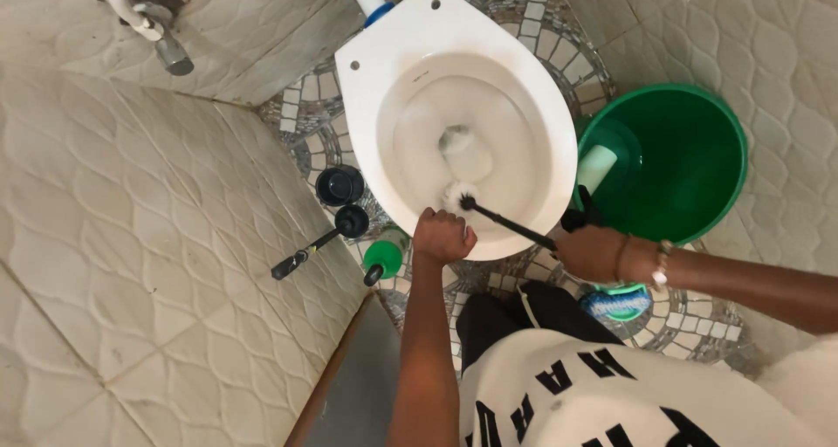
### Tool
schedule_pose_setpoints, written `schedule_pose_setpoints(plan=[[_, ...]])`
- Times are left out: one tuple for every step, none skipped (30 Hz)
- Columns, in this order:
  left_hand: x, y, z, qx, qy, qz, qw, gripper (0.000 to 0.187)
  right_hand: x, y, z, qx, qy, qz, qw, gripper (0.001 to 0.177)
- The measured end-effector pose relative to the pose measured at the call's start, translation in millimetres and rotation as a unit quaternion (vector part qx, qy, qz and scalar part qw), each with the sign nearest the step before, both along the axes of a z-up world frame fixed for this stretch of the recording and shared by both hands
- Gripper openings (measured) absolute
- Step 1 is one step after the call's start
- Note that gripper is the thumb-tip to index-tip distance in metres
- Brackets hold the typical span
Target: The person pours liquid from a green bottle into a toilet bowl and then scrubs the interior surfaces with a toilet brush.
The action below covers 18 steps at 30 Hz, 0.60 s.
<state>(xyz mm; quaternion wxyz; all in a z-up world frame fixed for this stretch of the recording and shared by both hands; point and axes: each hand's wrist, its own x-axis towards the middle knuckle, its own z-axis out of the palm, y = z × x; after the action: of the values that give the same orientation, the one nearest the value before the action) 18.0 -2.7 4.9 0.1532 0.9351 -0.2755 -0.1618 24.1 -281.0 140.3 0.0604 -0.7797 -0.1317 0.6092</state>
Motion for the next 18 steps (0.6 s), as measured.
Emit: schedule_pose_setpoints(plan=[[0,0,0,0.003,0.001,-0.003,1.000,0.035,8,4,-12,0.024,-0.007,0.000,1.000,0.030],[-1,1,1,0.007,0.002,-0.006,1.000,0.035,13,2,-23,0.047,-0.015,0.000,0.999,0.028],[0,1,1,0.011,0.002,-0.007,1.000,0.034,21,10,-42,0.018,0.025,-0.041,0.999,0.033],[2,0,2,0.010,0.000,-0.006,1.000,0.034,34,19,-66,-0.011,0.065,-0.081,0.994,0.040],[2,-1,2,0.009,0.000,-0.005,1.000,0.034,44,23,-91,0.017,0.028,-0.101,0.994,0.049],[2,-1,1,0.008,0.000,-0.004,1.000,0.034,53,30,-121,0.045,-0.009,-0.121,0.992,0.059],[3,-1,2,0.003,-0.002,-0.003,1.000,0.034,63,30,-151,0.060,0.027,-0.187,0.980,0.066],[3,0,2,-0.002,-0.004,-0.001,1.000,0.034,71,31,-182,0.076,0.063,-0.251,0.963,0.075],[1,0,2,-0.006,-0.006,0.000,1.000,0.034,72,35,-211,0.087,0.112,-0.355,0.924,0.065],[1,-1,3,-0.001,0.001,0.001,1.000,0.034,68,40,-237,0.097,0.158,-0.454,0.871,0.056],[2,-2,2,0.002,0.006,0.000,1.000,0.034,60,46,-257,0.098,0.139,-0.411,0.896,0.055],[3,-3,2,0.005,0.011,-0.001,1.000,0.034,50,54,-271,0.099,0.120,-0.367,0.917,0.055],[7,-2,1,0.001,0.003,-0.001,1.000,0.034,49,63,-278,0.102,0.096,-0.322,0.936,0.055],[8,-2,2,-0.002,-0.005,-0.001,1.000,0.034,49,69,-278,0.124,0.064,-0.280,0.950,0.048],[1,-3,4,-0.007,-0.004,0.000,1.000,0.034,35,69,-270,0.141,0.041,-0.236,0.960,0.041],[-1,-3,3,-0.015,-0.003,0.000,1.000,0.034,22,67,-258,0.159,0.017,-0.192,0.968,0.036],[2,-2,-1,-0.026,-0.005,0.001,1.000,0.034,13,56,-244,0.162,-0.021,-0.133,0.978,0.030],[2,-1,-2,-0.036,-0.007,0.002,0.999,0.033,4,43,-226,0.164,-0.058,-0.073,0.982,0.043]])
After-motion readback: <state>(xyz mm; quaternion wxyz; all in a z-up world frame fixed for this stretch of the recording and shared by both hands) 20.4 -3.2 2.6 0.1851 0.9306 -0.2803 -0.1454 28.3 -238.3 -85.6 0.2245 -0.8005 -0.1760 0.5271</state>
